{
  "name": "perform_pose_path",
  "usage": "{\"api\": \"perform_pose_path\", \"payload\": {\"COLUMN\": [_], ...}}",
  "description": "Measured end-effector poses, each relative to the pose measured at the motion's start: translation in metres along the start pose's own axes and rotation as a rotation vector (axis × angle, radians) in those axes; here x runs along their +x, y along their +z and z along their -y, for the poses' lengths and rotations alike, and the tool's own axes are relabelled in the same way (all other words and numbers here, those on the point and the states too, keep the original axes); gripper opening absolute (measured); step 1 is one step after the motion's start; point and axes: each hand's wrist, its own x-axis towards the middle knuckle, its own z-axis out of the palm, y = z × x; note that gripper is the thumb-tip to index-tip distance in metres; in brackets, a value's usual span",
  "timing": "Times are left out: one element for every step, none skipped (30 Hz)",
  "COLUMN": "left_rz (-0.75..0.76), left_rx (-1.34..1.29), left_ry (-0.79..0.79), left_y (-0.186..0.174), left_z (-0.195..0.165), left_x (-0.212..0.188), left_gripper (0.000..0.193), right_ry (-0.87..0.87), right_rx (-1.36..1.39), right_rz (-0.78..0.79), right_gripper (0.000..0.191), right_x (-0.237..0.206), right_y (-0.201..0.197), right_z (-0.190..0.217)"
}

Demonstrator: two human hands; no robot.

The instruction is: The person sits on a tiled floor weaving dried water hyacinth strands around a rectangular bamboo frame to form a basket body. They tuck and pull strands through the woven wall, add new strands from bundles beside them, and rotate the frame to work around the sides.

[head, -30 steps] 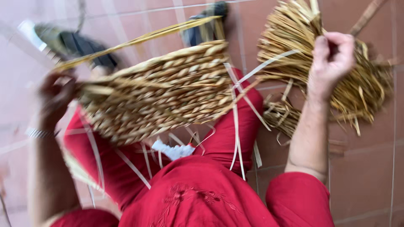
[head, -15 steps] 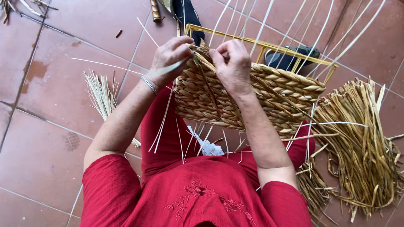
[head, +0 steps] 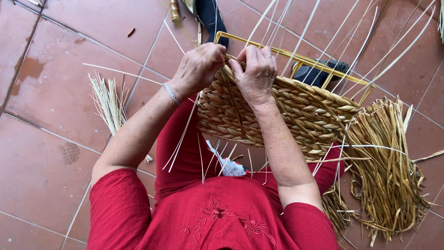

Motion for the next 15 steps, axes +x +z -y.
{"api": "perform_pose_path", "payload": {"left_rz": [0.049, 0.098, 0.149, 0.135, 0.120, 0.103, 0.098, 0.094, 0.092, 0.126, 0.161, 0.198, 0.203, 0.207, 0.209], "left_rx": [-0.008, -0.015, -0.025, -0.068, -0.108, -0.146, -0.157, -0.169, -0.180, -0.178, -0.178, -0.178, -0.178, -0.176, -0.173], "left_ry": [-0.069, -0.135, -0.200, -0.190, -0.178, -0.166, -0.147, -0.130, -0.114, -0.140, -0.166, -0.193, -0.204, -0.211, -0.219], "left_y": [0.002, 0.003, 0.004, 0.004, 0.003, 0.002, 0.001, 0.001, 0.000, -0.001, -0.001, -0.001, -0.002, -0.002, -0.003], "left_z": [0.002, 0.005, 0.007, 0.009, 0.010, 0.012, 0.013, 0.013, 0.013, 0.014, 0.013, 0.012, 0.011, 0.010, 0.009], "left_x": [0.003, 0.007, 0.009, 0.010, 0.009, 0.008, 0.007, 0.005, 0.004, 0.003, 0.003, 0.002, 0.003, 0.003, 0.004], "left_gripper": [0.019, 0.019, 0.018, 0.018, 0.019, 0.019, 0.020, 0.021, 0.022, 0.022, 0.025, 0.028, 0.025, 0.022, 0.021], "right_ry": [-0.023, -0.054, -0.083, -0.110, -0.072, -0.035, 0.002, 0.071, 0.142, 0.213, 0.233, 0.255, 0.277, 0.233, 0.188], "right_rx": [-0.025, -0.032, -0.040, -0.050, 0.000, 0.052, 0.105, 0.163, 0.224, 0.284, 0.261, 0.239, 0.216, 0.213, 0.210], "right_rz": [-0.018, -0.013, -0.007, 0.000, 0.049, 0.096, 0.144, 0.164, 0.185, 0.207, 0.240, 0.272, 0.303, 0.286, 0.269], "right_gripper": [0.028, 0.026, 0.025, 0.024, 0.022, 0.019, 0.017, 0.015, 0.014, 0.013, 0.015, 0.016, 0.018, 0.017, 0.017], "right_x": [0.000, 0.002, 0.002, 0.003, 0.005, 0.006, 0.008, 0.010, 0.011, 0.012, 0.013, 0.013, 0.013, 0.011, 0.010], "right_y": [-0.003, -0.005, -0.007, -0.010, -0.012, -0.014, -0.015, -0.016, -0.016, -0.015, -0.013, -0.010, -0.008, -0.007, -0.004], "right_z": [0.002, 0.003, 0.004, 0.004, 0.004, 0.002, 0.001, -0.001, -0.003, -0.005, -0.006, -0.006, -0.007, -0.007, -0.006]}}
